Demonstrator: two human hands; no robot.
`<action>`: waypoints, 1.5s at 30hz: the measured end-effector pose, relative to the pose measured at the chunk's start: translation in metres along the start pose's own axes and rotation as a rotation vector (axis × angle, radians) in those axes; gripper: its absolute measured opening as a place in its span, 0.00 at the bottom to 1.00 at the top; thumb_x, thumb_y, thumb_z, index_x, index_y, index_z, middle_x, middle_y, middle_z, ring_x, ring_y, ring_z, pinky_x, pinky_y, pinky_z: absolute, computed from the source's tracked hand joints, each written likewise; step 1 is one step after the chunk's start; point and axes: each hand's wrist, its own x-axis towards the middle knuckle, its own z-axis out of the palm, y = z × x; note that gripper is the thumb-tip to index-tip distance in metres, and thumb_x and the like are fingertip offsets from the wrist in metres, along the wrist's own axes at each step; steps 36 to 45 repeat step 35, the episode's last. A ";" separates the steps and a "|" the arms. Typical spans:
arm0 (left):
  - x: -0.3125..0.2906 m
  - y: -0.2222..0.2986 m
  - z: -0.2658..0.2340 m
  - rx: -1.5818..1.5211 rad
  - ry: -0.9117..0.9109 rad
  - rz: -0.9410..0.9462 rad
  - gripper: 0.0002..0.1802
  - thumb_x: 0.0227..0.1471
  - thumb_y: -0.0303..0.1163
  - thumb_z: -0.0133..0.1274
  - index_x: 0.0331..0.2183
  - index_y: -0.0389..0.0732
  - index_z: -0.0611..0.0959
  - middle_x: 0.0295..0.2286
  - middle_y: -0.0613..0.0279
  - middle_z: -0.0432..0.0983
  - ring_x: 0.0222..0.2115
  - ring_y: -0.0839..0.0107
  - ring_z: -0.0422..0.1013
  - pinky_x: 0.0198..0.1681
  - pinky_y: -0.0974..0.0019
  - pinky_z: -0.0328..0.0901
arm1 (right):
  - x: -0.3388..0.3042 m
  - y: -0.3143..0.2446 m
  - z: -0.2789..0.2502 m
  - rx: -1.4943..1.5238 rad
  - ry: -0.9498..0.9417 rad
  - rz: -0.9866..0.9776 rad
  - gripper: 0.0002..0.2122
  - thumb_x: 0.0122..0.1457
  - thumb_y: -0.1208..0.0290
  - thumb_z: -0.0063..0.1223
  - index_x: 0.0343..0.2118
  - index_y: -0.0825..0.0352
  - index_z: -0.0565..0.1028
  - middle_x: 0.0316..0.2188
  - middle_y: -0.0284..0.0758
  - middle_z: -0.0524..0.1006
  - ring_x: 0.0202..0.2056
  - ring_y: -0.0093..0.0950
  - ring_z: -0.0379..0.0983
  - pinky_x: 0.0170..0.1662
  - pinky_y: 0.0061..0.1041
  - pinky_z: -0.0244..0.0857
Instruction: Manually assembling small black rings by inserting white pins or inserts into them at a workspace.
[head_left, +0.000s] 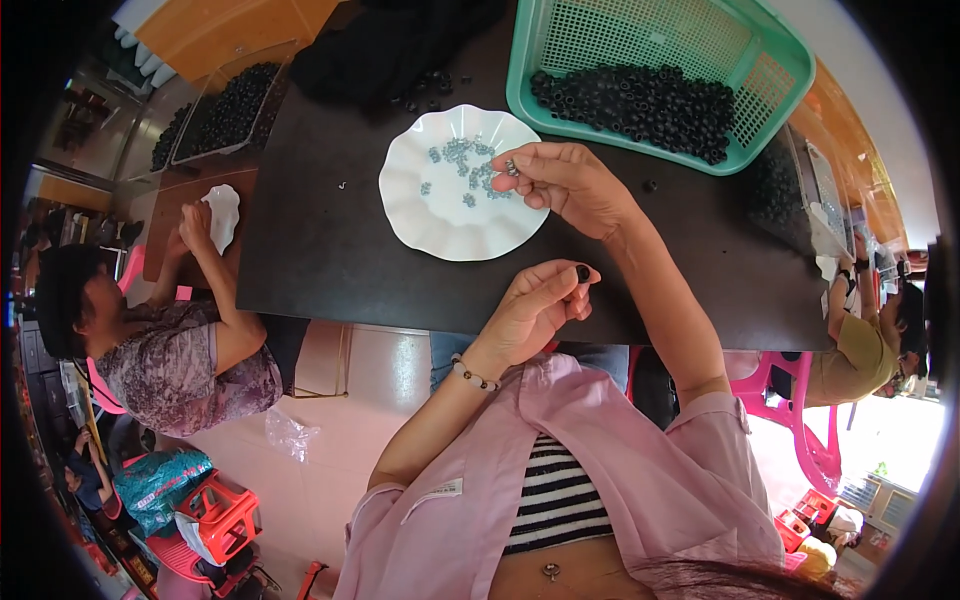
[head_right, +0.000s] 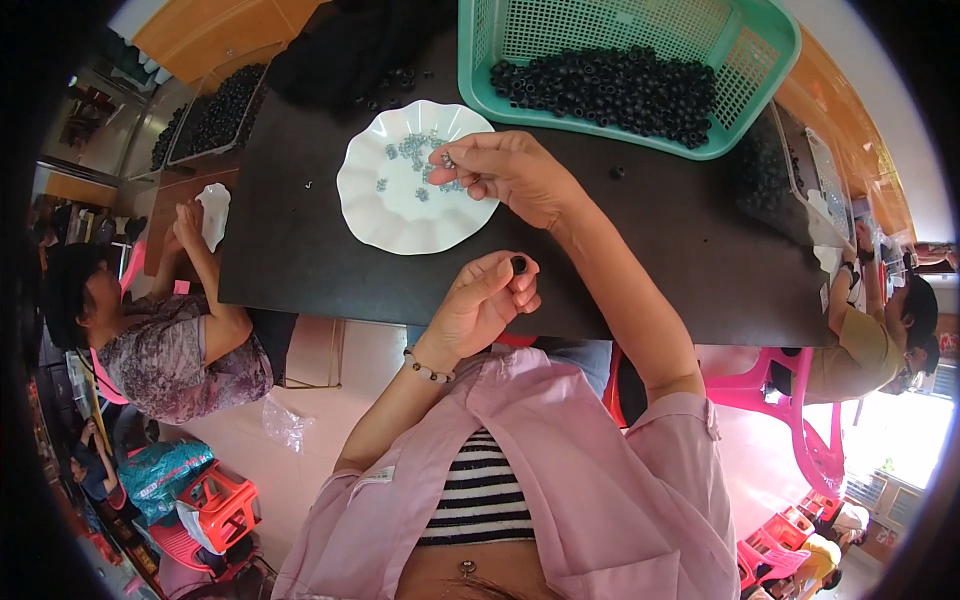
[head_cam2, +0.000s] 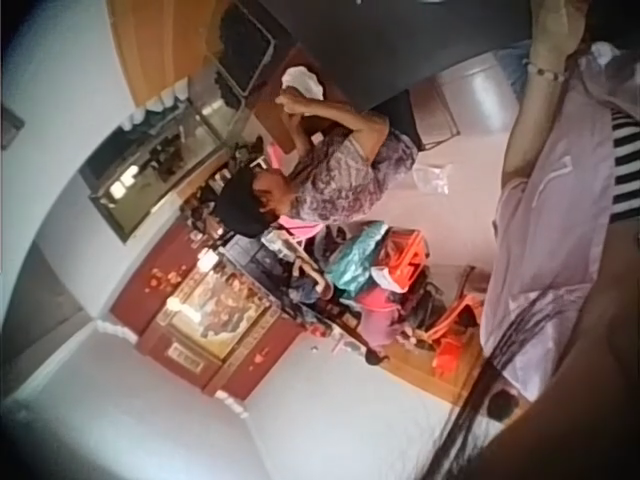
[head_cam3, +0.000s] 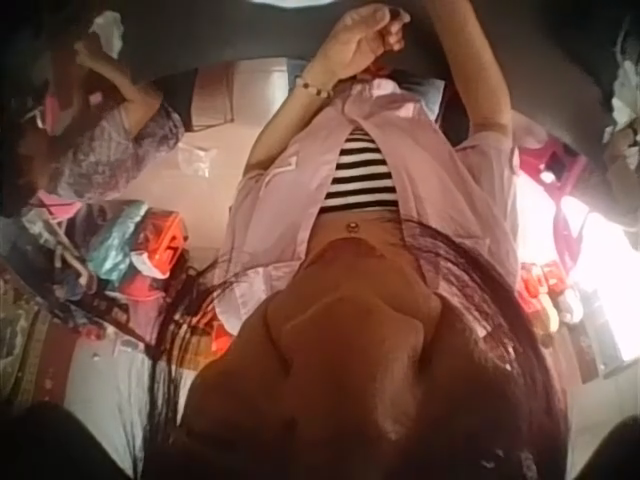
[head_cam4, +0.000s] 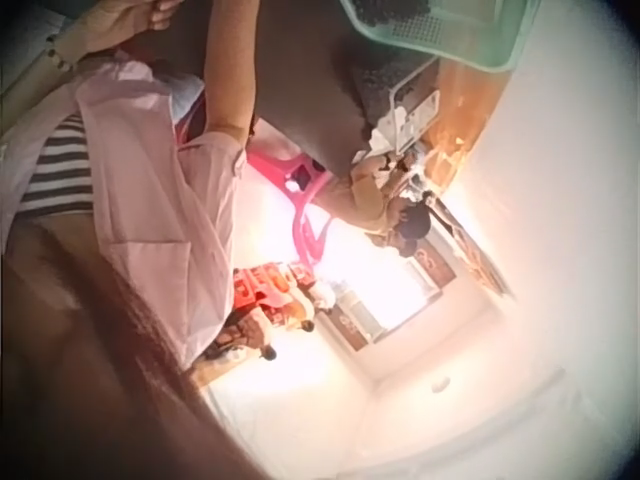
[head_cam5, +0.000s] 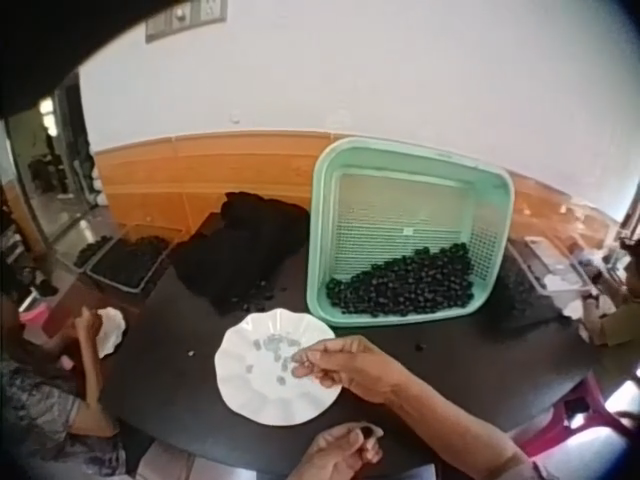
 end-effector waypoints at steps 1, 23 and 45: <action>0.000 0.001 0.001 0.000 0.004 0.001 0.17 0.58 0.40 0.51 0.39 0.33 0.76 0.26 0.69 0.68 0.28 0.78 0.63 0.35 0.70 0.60 | 0.000 0.000 0.000 0.001 0.000 0.001 0.15 0.58 0.64 0.53 0.40 0.74 0.77 0.34 0.37 0.79 0.28 0.15 0.66 0.33 0.16 0.60; 0.046 0.011 0.029 0.118 0.225 -0.037 0.13 0.55 0.30 0.43 0.37 0.33 0.77 0.29 0.56 0.76 0.22 0.74 0.71 0.29 0.69 0.69 | -0.113 -0.005 -0.052 -0.250 0.500 -0.387 0.14 0.52 0.78 0.61 0.42 0.71 0.75 0.32 0.31 0.78 0.37 0.18 0.74 0.42 0.16 0.66; 0.118 -0.007 0.043 0.421 0.226 -0.361 0.20 0.54 0.42 0.55 0.38 0.34 0.81 0.22 0.68 0.68 0.19 0.80 0.60 0.23 0.74 0.59 | -0.155 0.009 -0.092 -1.027 0.796 -0.659 0.20 0.47 0.83 0.62 0.45 0.63 0.78 0.31 0.28 0.80 0.36 0.22 0.68 0.38 0.20 0.67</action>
